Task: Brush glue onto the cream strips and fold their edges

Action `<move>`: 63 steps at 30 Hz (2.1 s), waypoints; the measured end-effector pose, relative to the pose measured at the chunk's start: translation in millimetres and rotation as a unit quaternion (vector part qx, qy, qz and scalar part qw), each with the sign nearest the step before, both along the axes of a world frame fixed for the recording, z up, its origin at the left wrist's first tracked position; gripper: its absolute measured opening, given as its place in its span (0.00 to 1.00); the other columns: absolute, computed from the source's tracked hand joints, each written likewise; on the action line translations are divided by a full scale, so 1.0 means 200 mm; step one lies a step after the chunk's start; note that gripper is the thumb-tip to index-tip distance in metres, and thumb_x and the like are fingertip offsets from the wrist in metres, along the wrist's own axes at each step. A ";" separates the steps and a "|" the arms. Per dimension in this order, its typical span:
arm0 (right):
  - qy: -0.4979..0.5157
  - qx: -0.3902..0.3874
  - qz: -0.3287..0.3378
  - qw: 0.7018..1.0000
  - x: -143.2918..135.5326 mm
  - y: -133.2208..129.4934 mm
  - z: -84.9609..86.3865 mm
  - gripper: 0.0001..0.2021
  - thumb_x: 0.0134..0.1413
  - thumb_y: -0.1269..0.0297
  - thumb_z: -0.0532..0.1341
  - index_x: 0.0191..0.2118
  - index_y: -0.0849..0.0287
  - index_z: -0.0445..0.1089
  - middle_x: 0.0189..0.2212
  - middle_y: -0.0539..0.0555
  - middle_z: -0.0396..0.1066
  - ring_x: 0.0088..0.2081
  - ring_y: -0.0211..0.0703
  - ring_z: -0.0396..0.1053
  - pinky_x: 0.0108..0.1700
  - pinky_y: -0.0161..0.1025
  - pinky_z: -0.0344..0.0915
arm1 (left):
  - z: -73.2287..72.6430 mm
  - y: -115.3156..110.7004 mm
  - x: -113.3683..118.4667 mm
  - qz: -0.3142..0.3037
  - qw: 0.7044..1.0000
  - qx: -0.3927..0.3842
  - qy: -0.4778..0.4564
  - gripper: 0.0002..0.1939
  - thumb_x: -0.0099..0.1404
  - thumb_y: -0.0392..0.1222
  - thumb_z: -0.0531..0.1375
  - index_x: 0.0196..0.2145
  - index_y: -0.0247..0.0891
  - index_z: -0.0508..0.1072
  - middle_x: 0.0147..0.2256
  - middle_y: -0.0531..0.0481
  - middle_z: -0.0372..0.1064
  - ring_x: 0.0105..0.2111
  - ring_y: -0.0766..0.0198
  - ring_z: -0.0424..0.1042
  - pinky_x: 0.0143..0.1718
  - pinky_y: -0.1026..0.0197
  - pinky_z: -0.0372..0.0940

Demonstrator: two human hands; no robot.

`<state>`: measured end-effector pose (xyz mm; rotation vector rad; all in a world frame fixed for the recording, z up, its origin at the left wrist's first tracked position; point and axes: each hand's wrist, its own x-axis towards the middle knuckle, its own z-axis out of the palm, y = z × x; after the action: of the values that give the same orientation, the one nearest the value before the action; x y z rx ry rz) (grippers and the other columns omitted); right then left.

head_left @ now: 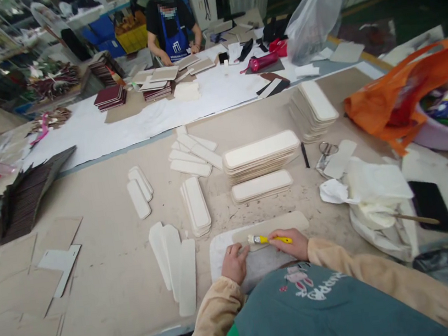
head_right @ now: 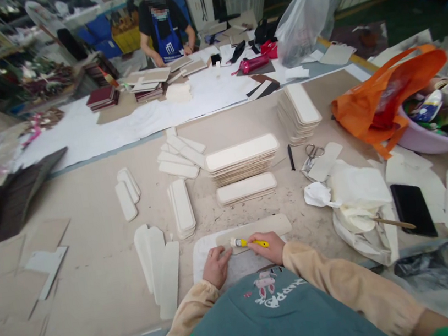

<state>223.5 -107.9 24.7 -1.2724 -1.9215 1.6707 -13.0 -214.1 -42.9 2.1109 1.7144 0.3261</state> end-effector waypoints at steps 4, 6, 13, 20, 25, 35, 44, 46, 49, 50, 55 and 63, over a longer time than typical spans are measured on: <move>-0.022 -0.006 -0.016 1.000 -0.05 -0.01 -0.04 0.16 0.55 0.52 0.56 0.35 0.58 0.73 0.20 0.49 0.70 0.25 0.38 0.68 0.32 0.34 0.64 | 0.00 0.01 0.00 -0.010 1.000 0.000 0.006 0.26 0.57 0.25 0.52 0.52 0.40 0.71 0.45 0.41 0.62 0.45 0.55 0.60 0.48 0.50 0.65; -0.034 -0.013 -0.030 0.999 -0.05 -0.01 -0.05 0.15 0.55 0.53 0.55 0.35 0.58 0.73 0.19 0.48 0.69 0.24 0.37 0.67 0.31 0.34 0.64 | 0.00 0.01 0.00 -0.011 1.000 -0.001 0.009 0.27 0.56 0.25 0.52 0.51 0.40 0.72 0.45 0.41 0.62 0.44 0.54 0.60 0.48 0.50 0.66; -0.074 -0.026 -0.100 0.992 0.10 0.00 -0.08 0.16 0.54 0.52 0.54 0.36 0.58 0.72 0.18 0.48 0.69 0.20 0.36 0.65 0.24 0.32 0.62 | 0.02 0.02 0.01 -0.009 1.000 -0.001 0.024 0.28 0.53 0.24 0.52 0.50 0.39 0.72 0.45 0.40 0.62 0.44 0.53 0.60 0.46 0.50 0.66; -0.126 0.020 -0.150 0.980 0.42 0.09 -0.04 0.17 0.53 0.51 0.53 0.35 0.57 0.72 0.18 0.48 0.69 0.20 0.38 0.65 0.25 0.35 0.63 | 0.03 0.03 0.01 -0.006 1.000 0.004 0.030 0.29 0.52 0.24 0.53 0.50 0.40 0.72 0.45 0.41 0.62 0.44 0.54 0.60 0.46 0.50 0.66; -0.189 0.106 -0.159 0.963 0.58 0.11 0.03 0.17 0.52 0.50 0.53 0.33 0.56 0.72 0.19 0.49 0.70 0.23 0.42 0.68 0.29 0.38 0.64 | 0.03 0.03 0.02 -0.003 0.999 0.006 0.032 0.28 0.51 0.25 0.53 0.49 0.39 0.73 0.45 0.39 0.62 0.44 0.53 0.61 0.45 0.50 0.66; -0.360 0.255 0.088 0.893 0.39 -0.03 0.11 0.15 0.59 0.65 0.49 0.40 0.60 0.72 0.35 0.61 0.76 0.37 0.48 0.74 0.39 0.40 0.65 | 0.02 0.02 0.02 0.007 1.000 0.007 0.026 0.29 0.52 0.24 0.53 0.50 0.41 0.72 0.45 0.41 0.62 0.44 0.54 0.61 0.46 0.50 0.66; -0.298 0.249 0.214 0.896 -0.01 -0.09 0.05 0.08 0.50 0.68 0.56 0.33 0.64 0.71 0.30 0.65 0.74 0.33 0.50 0.72 0.34 0.39 0.63 | 0.00 0.02 0.01 -0.003 1.000 0.011 0.020 0.29 0.51 0.24 0.53 0.51 0.40 0.72 0.45 0.41 0.60 0.45 0.54 0.59 0.48 0.51 0.65; -0.259 0.245 0.222 0.908 -0.07 -0.10 0.05 0.09 0.50 0.67 0.56 0.34 0.63 0.72 0.30 0.63 0.75 0.33 0.49 0.72 0.36 0.40 0.64 | 0.00 0.01 0.01 -0.006 1.000 0.011 0.020 0.29 0.52 0.24 0.53 0.51 0.39 0.72 0.45 0.40 0.60 0.45 0.53 0.58 0.47 0.51 0.65; -0.197 0.230 0.207 0.930 -0.13 -0.10 0.04 0.11 0.53 0.65 0.54 0.38 0.60 0.73 0.33 0.59 0.76 0.35 0.46 0.72 0.38 0.39 0.64 | 0.01 0.01 0.01 -0.005 1.000 0.008 0.022 0.29 0.52 0.25 0.53 0.52 0.39 0.71 0.46 0.40 0.59 0.45 0.53 0.58 0.48 0.50 0.65; -0.176 0.222 0.196 0.939 -0.14 -0.10 0.04 0.12 0.55 0.65 0.54 0.39 0.58 0.73 0.33 0.57 0.76 0.35 0.44 0.72 0.39 0.37 0.65 | 0.01 0.01 0.01 -0.005 1.000 0.007 0.022 0.29 0.52 0.25 0.53 0.52 0.39 0.71 0.46 0.41 0.59 0.45 0.53 0.58 0.48 0.50 0.65; -0.107 0.168 0.109 0.974 -0.11 -0.11 0.01 0.15 0.61 0.61 0.50 0.38 0.57 0.73 0.33 0.51 0.76 0.34 0.37 0.72 0.38 0.32 0.65 | 0.01 0.01 0.00 -0.009 1.000 -0.006 0.023 0.29 0.53 0.25 0.53 0.53 0.39 0.70 0.46 0.40 0.59 0.46 0.53 0.58 0.48 0.51 0.64; -0.133 0.119 -0.031 0.983 0.13 -0.09 0.00 0.15 0.58 0.57 0.51 0.35 0.59 0.73 0.24 0.51 0.72 0.27 0.39 0.69 0.32 0.35 0.64 | 0.02 0.01 -0.01 -0.020 0.999 -0.025 0.018 0.29 0.53 0.26 0.54 0.53 0.39 0.69 0.47 0.41 0.58 0.46 0.53 0.57 0.48 0.51 0.64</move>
<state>249.9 -125.3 25.0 -1.4991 -2.1300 1.2467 -15.0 -211.9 -39.5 2.1236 1.6809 0.2313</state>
